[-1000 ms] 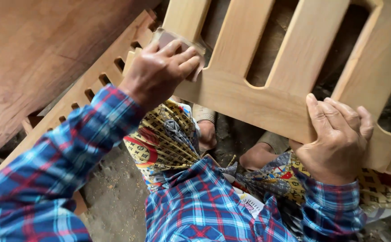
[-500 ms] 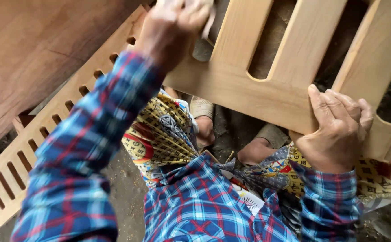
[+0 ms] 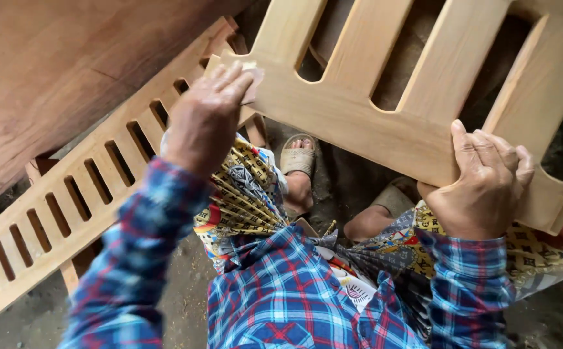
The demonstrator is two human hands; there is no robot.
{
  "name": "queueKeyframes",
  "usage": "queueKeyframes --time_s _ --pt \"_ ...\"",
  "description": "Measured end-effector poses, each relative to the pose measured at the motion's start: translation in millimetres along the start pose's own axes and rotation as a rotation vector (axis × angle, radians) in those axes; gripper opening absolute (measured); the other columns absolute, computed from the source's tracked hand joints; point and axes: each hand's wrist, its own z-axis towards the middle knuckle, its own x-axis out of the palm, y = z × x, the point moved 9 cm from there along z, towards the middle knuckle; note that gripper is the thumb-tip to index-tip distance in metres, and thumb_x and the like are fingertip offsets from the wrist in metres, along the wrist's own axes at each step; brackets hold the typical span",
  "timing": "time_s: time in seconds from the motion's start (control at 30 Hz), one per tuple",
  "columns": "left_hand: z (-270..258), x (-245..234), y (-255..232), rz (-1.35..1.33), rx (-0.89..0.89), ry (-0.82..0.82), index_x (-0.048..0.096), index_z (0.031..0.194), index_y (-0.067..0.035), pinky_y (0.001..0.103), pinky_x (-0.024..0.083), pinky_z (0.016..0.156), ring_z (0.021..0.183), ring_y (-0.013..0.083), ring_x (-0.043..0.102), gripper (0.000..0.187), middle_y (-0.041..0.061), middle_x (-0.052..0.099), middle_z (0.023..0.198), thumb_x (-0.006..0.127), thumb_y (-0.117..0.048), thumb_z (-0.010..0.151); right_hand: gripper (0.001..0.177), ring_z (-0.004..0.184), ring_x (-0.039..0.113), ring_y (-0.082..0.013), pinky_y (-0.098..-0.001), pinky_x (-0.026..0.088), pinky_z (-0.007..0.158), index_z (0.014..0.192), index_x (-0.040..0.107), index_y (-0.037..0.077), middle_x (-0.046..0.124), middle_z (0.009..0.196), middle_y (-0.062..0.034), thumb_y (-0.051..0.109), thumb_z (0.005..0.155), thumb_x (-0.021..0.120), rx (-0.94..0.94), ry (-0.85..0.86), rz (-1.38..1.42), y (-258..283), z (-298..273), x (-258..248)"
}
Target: The person sits on the floor and sands a light-colored wooden piece with cutouts using a sanding block. They hold the wood with one hand and rub the surface with the other, focusing on the edges and flat areas.
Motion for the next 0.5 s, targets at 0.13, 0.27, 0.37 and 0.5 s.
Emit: queueKeyframes --time_s 0.13,0.27,0.37,0.5 --pt "5.9 35.9 -18.7 -0.081 -0.136 -0.132 0.059 0.141 -0.009 0.06 0.042 0.101 0.123 0.0377 0.064 0.041 0.016 0.065 0.139 0.062 -0.008 0.1 0.089 0.12 0.065 -0.0289 -0.0447 0.036 0.112 0.142 0.079 0.007 0.074 0.125 -0.0077 0.031 0.056 0.085 0.046 -0.009 -0.058 4.9 0.0 -0.8" --pt "27.8 47.1 -97.1 -0.278 -0.014 -0.29 0.072 0.125 -0.012 0.059 0.038 0.115 0.128 0.0387 0.062 0.04 0.018 0.064 0.137 0.083 -0.032 0.092 0.086 0.117 0.065 -0.0307 -0.0466 0.037 0.109 0.141 0.079 0.004 0.075 0.121 -0.0094 0.029 0.059 0.084 0.059 -0.035 -0.056 11.1 2.0 -1.3" --pt "33.7 52.4 -153.0 -0.319 0.048 -0.212 0.067 0.129 -0.021 0.06 0.045 0.112 0.127 0.0412 0.064 0.04 0.017 0.064 0.139 0.065 -0.046 0.097 0.078 0.117 0.064 -0.0319 -0.047 0.036 0.109 0.141 0.079 0.004 0.075 0.123 -0.0104 0.016 0.065 0.071 0.067 -0.031 -0.062 11.0 0.3 0.5" --pt "25.4 65.7 -131.2 -0.375 0.165 -0.178 0.067 0.136 -0.021 0.062 0.042 0.118 0.138 0.0386 0.056 0.042 0.014 0.058 0.146 0.067 -0.045 0.101 0.089 0.118 0.063 -0.0334 -0.0484 0.036 0.109 0.143 0.077 0.002 0.075 0.126 -0.0123 0.026 0.057 0.085 0.069 -0.011 -0.036 10.2 1.0 0.9"
